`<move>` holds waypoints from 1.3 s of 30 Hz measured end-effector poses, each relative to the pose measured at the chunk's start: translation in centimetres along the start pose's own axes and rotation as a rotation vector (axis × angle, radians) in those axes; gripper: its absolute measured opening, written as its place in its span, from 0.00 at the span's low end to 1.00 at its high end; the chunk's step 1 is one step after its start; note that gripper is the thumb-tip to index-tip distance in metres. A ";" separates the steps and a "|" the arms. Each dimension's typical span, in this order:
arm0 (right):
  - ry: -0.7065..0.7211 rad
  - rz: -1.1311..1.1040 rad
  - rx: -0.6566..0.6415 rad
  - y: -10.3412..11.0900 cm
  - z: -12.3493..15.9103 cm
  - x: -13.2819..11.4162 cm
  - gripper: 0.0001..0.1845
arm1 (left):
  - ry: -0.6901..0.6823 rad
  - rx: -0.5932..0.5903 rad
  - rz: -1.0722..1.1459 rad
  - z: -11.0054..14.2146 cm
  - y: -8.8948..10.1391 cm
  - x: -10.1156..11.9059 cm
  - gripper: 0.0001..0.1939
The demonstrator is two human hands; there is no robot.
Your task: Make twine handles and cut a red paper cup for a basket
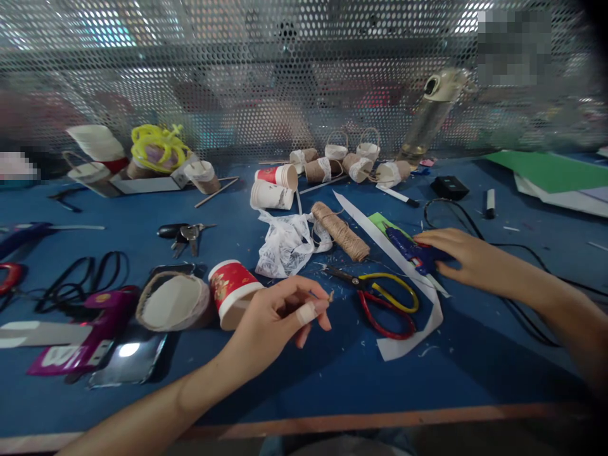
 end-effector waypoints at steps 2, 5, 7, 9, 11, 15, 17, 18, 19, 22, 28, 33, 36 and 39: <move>-0.003 -0.001 0.007 0.2 -0.3 -0.5 0.23 | 0.022 -0.011 0.031 -0.1 0.0 -0.1 0.06; -0.021 0.006 0.020 0.7 -0.5 -1.0 0.20 | 0.034 -0.037 0.076 0.0 0.1 -0.3 0.07; -0.042 0.021 0.039 1.0 -0.6 -1.0 0.18 | 0.042 -0.044 0.088 0.0 0.2 -0.4 0.07; -0.069 0.043 0.076 1.4 -0.6 -0.7 0.16 | 0.047 -0.047 0.088 0.1 0.2 -0.5 0.06; -0.097 0.068 0.136 1.9 -0.5 -0.3 0.14 | 0.048 -0.052 0.085 0.1 0.2 -0.5 0.05; -0.126 0.095 0.294 3.8 -0.1 -0.3 0.10 | 0.037 -0.042 0.075 0.1 0.1 -0.3 0.05; -0.137 0.085 0.384 5.2 0.3 -1.3 0.08 | 0.028 -0.033 0.068 0.1 0.1 -0.1 0.04; -0.160 0.054 0.467 6.1 0.7 -2.0 0.10 | 0.020 -0.033 0.074 0.1 0.0 0.1 0.04; -0.179 0.014 0.520 6.8 1.0 -2.8 0.09 | 0.015 -0.035 0.082 0.1 -0.1 0.2 0.04; -0.065 -0.174 0.616 8.4 1.6 -6.8 0.05 | 0.009 -0.049 0.143 0.1 -0.3 0.5 0.05; 0.036 -0.552 0.546 8.3 1.8 -12.3 0.09 | -0.003 -0.036 0.203 0.2 -0.3 0.9 0.08; -0.002 -0.832 0.341 6.2 1.3 -13.7 0.08 | -0.056 -0.012 0.193 0.3 -0.1 1.2 0.07; -0.022 -0.935 0.248 5.1 1.1 -14.2 0.09 | -0.079 -0.001 0.190 0.4 -0.1 1.3 0.07; -0.010 -0.993 0.199 4.6 1.0 -14.8 0.12 | -0.079 0.011 0.175 0.4 -0.1 1.1 0.07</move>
Point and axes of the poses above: each hand's wrist, its own z-axis away from the middle knuckle, its own y-axis out of the back of the hand, x = y × z, the point moved 6 cm from there along -z, towards the middle knuckle, and after that the axes turned 15 degrees about z, right-handed, at the moved point
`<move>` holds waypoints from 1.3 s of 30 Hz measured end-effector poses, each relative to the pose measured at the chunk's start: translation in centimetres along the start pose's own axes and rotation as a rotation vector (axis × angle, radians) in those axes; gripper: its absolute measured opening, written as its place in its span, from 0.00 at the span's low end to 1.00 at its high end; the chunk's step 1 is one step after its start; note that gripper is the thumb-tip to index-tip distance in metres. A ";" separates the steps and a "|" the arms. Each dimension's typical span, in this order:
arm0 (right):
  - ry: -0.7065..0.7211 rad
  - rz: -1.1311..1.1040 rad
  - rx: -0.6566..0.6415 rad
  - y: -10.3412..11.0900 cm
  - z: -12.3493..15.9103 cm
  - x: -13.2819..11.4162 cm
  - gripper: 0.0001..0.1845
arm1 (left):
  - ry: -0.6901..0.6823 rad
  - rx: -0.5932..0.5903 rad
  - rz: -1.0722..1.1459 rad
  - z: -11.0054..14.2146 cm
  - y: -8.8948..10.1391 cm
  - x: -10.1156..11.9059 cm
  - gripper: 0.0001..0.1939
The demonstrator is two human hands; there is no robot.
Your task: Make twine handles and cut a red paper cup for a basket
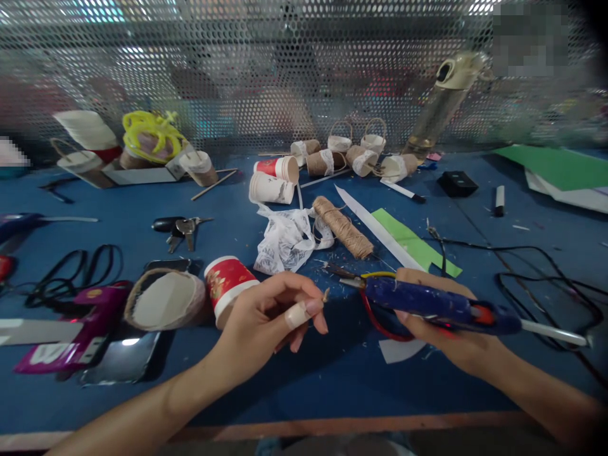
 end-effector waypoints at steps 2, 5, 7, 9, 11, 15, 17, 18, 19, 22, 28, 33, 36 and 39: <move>0.008 -0.010 -0.018 -0.4 0.0 0.0 0.12 | 0.000 0.004 -0.016 0.1 0.1 0.0 0.07; 0.036 -0.016 -0.029 -0.7 0.0 -0.1 0.12 | 0.000 0.001 -0.025 0.2 0.2 -0.1 0.07; 0.045 -0.007 -0.029 -0.8 0.1 0.0 0.12 | 0.000 -0.004 -0.027 0.3 0.2 -0.1 0.07; 0.040 0.010 -0.034 -0.9 0.1 0.2 0.12 | -0.005 -0.006 -0.035 0.3 0.1 -0.1 0.07; 0.035 0.029 -0.043 -1.0 0.2 0.3 0.12 | -0.008 -0.005 -0.044 0.3 0.1 -0.1 0.07; 0.009 0.057 -0.045 -1.1 0.4 0.6 0.12 | -0.011 -0.011 -0.043 0.2 0.0 0.0 0.08; 0.001 0.054 -0.039 -1.2 0.5 0.6 0.12 | -0.010 -0.011 -0.044 0.2 -0.1 0.0 0.07; 0.001 0.049 -0.039 -1.2 0.5 0.6 0.12 | -0.009 -0.010 -0.045 0.2 -0.1 0.0 0.07; 0.002 0.045 -0.038 -1.2 0.5 0.5 0.12 | -0.009 -0.011 -0.048 0.2 -0.1 0.0 0.07; 0.011 0.054 -0.039 -1.1 0.4 0.4 0.13 | -0.007 -0.014 -0.056 0.2 0.0 -0.1 0.07; 0.032 0.096 -0.022 -1.0 0.3 0.4 0.12 | 0.010 0.007 -0.068 0.2 0.1 -0.3 0.11; 0.038 0.108 -0.037 -1.1 0.5 0.8 0.13 | 0.006 0.004 -0.063 0.2 0.0 0.0 0.09; 0.059 0.093 -0.034 -1.0 0.6 1.0 0.12 | 0.000 -0.003 -0.057 0.2 0.0 0.0 0.08; 0.083 0.098 -0.030 -1.0 0.5 0.9 0.13 | -0.003 -0.002 -0.057 0.2 0.0 -0.1 0.07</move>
Point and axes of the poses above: each hand's wrist, its own z-axis away from the middle knuckle, its own y-axis out of the back of the hand, x = y × z, the point moved 6 cm from there along -z, towards the middle knuckle, and after that the axes turned 15 degrees about z, right-handed, at the moved point
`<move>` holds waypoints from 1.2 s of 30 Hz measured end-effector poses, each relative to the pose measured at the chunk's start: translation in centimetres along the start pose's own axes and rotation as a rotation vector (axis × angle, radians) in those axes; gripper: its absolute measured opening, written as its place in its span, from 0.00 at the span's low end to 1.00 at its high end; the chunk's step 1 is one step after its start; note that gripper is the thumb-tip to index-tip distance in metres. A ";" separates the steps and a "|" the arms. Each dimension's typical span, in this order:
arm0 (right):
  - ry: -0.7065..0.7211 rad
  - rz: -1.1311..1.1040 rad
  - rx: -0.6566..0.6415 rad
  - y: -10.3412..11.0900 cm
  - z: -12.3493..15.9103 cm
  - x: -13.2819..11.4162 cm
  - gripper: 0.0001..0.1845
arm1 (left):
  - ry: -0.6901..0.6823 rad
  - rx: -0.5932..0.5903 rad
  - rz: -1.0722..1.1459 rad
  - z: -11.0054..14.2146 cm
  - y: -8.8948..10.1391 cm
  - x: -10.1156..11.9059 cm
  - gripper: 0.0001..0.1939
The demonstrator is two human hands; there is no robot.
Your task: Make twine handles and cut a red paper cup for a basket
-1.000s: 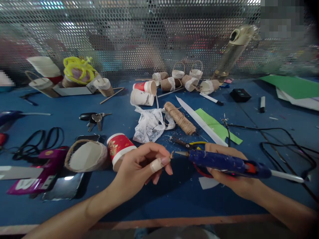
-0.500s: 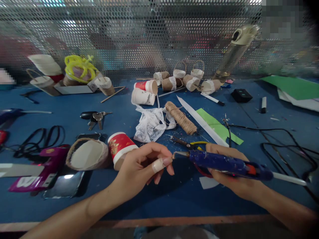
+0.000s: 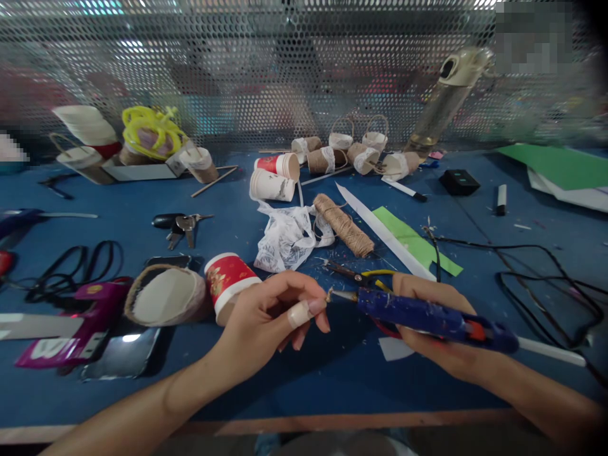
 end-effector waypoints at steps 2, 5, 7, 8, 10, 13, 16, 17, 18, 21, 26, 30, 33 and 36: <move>0.008 0.022 0.020 0.1 -0.1 -0.1 0.13 | 0.000 -0.002 0.000 0.0 0.0 0.0 0.07; 0.024 0.070 0.081 0.4 -0.2 -0.3 0.14 | -0.005 -0.008 0.004 0.1 0.0 0.0 0.06; 0.039 0.111 0.125 0.7 -0.3 -0.3 0.13 | -0.010 -0.010 0.005 0.1 -0.1 0.1 0.06; 0.048 0.137 0.144 0.9 -0.4 -0.3 0.13 | -0.012 -0.012 0.005 0.2 -0.1 0.0 0.06; 0.072 0.201 0.179 1.5 -0.5 -0.2 0.11 | -0.015 -0.013 0.002 0.1 0.0 0.0 0.06; 0.100 0.374 0.240 2.7 -0.6 -0.2 0.08 | -0.017 -0.011 -0.004 0.1 0.2 -0.1 0.05; 0.039 0.562 0.267 4.2 -0.5 0.4 0.05 | -0.024 -0.017 -0.007 0.1 0.3 0.0 0.05; 0.002 0.607 0.257 4.7 -0.5 0.7 0.05 | -0.029 -0.019 -0.005 0.1 0.2 0.0 0.05; -0.040 0.648 0.237 5.2 -0.5 1.2 0.04 | -0.034 -0.024 -0.004 0.1 0.2 0.1 0.05; -0.128 0.756 0.112 6.2 -0.4 2.9 0.05 | -0.046 -0.032 0.009 0.2 0.0 0.3 0.06; -0.182 0.869 -0.016 7.3 -0.5 5.8 0.10 | -0.072 -0.054 0.026 0.3 -0.2 0.6 0.06; -0.205 0.869 -0.093 7.5 -0.8 6.6 0.15 | -0.075 -0.063 0.026 0.3 -0.3 0.5 0.05; -0.239 0.917 -0.081 8.0 -1.1 6.3 0.13 | -0.080 -0.072 0.023 0.4 -0.3 0.4 0.05; -0.217 0.988 -0.051 8.4 -1.2 6.0 0.15 | -0.078 -0.069 0.020 0.4 -0.3 0.4 0.05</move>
Point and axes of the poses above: each hand's wrist, its own z-axis away from the middle knuckle, its own y-axis out of the back of the hand, x = y × z, the point moved 6 cm from there along -z, towards the middle knuckle, and after that the axes turned 15 degrees about z, right-handed, at the moved point
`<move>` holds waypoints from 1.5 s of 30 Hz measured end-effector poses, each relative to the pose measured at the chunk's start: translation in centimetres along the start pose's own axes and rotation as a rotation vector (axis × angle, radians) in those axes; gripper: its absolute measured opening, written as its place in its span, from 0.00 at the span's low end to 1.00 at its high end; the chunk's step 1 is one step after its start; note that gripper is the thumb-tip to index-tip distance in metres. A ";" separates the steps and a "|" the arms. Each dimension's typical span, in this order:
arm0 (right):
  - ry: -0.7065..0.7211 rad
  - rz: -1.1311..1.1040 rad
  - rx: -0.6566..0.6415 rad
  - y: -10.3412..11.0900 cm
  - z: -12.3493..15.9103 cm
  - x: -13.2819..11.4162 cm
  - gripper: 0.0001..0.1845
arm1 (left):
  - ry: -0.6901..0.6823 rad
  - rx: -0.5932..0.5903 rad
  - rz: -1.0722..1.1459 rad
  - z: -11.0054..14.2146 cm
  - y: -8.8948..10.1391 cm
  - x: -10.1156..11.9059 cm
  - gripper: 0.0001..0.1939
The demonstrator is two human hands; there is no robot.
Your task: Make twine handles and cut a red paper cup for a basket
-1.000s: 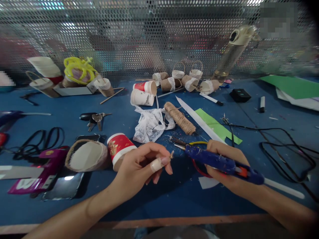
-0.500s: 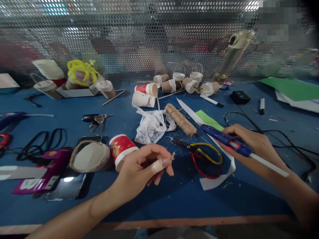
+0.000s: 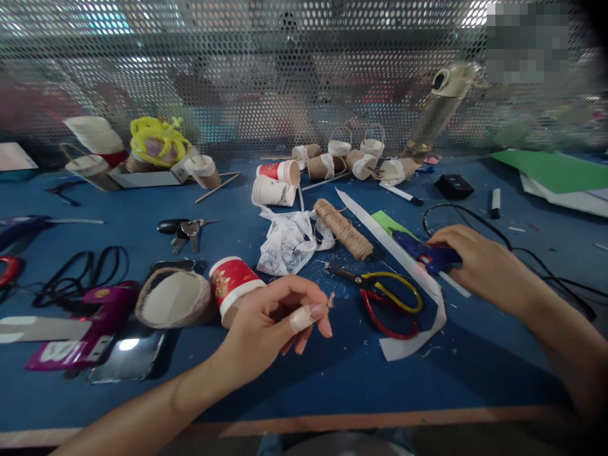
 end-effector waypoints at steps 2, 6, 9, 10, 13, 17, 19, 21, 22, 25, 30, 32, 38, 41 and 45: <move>0.042 0.028 -0.010 -0.3 0.1 0.2 0.19 | 0.001 0.004 -0.001 0.0 0.1 0.0 0.05; 0.129 0.050 -0.022 -1.1 0.6 1.0 0.24 | -0.001 0.001 -0.004 -0.1 0.1 0.1 0.05; 0.136 0.055 0.053 -0.2 1.0 0.5 0.21 | 0.016 0.004 -0.009 0.0 0.1 0.1 0.05; 0.131 0.041 0.098 0.4 1.1 -0.1 0.20 | 0.019 0.004 -0.007 0.0 0.1 0.1 0.05; 0.222 -0.098 0.257 3.0 1.6 -3.6 0.15 | 0.026 -0.004 0.004 0.0 0.0 0.0 0.06; 0.389 -0.354 0.383 5.9 2.4 -8.9 0.12 | 0.049 -0.024 0.016 0.0 -0.2 -0.2 0.07; 0.439 -0.481 0.429 6.8 2.8 -10.9 0.13 | 0.061 -0.031 0.016 -0.1 -0.2 -0.3 0.07; 0.486 -0.550 0.461 7.2 3.3 -12.6 0.13 | 0.065 -0.031 0.020 -0.1 -0.2 -0.3 0.07; 0.513 -0.562 0.496 7.3 3.5 -13.2 0.13 | 0.066 -0.030 0.026 -0.1 -0.1 -0.4 0.07; 0.546 -0.523 0.567 7.0 4.0 -14.5 0.14 | 0.066 -0.027 0.040 -0.2 0.0 -0.4 0.07; 0.503 -0.380 0.653 6.6 3.9 -15.0 0.13 | 0.101 -0.016 0.034 -0.1 -0.1 -0.7 0.09; 0.511 -0.325 0.678 6.6 3.9 -15.0 0.14 | 0.116 -0.012 0.029 -0.1 -0.1 -0.8 0.10; 0.514 -0.263 0.638 5.6 4.0 -14.7 0.19 | 0.137 -0.022 0.004 0.0 -0.2 -1.0 0.11; 0.509 -0.238 0.638 5.5 4.1 -14.7 0.17 | 0.133 -0.029 -0.014 0.0 -0.2 -1.0 0.10; 0.511 -0.248 0.663 6.0 4.0 -14.9 0.14 | 0.113 -0.021 -0.053 0.2 -0.2 -0.9 0.07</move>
Point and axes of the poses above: each hand's wrist, its own z-axis away from the middle knuckle, its own y-axis out of the back of the hand, x = y × z, the point moved 6 cm from there along -z, towards the middle knuckle, and after that the axes turned 15 degrees about z, right-handed, at the moved point
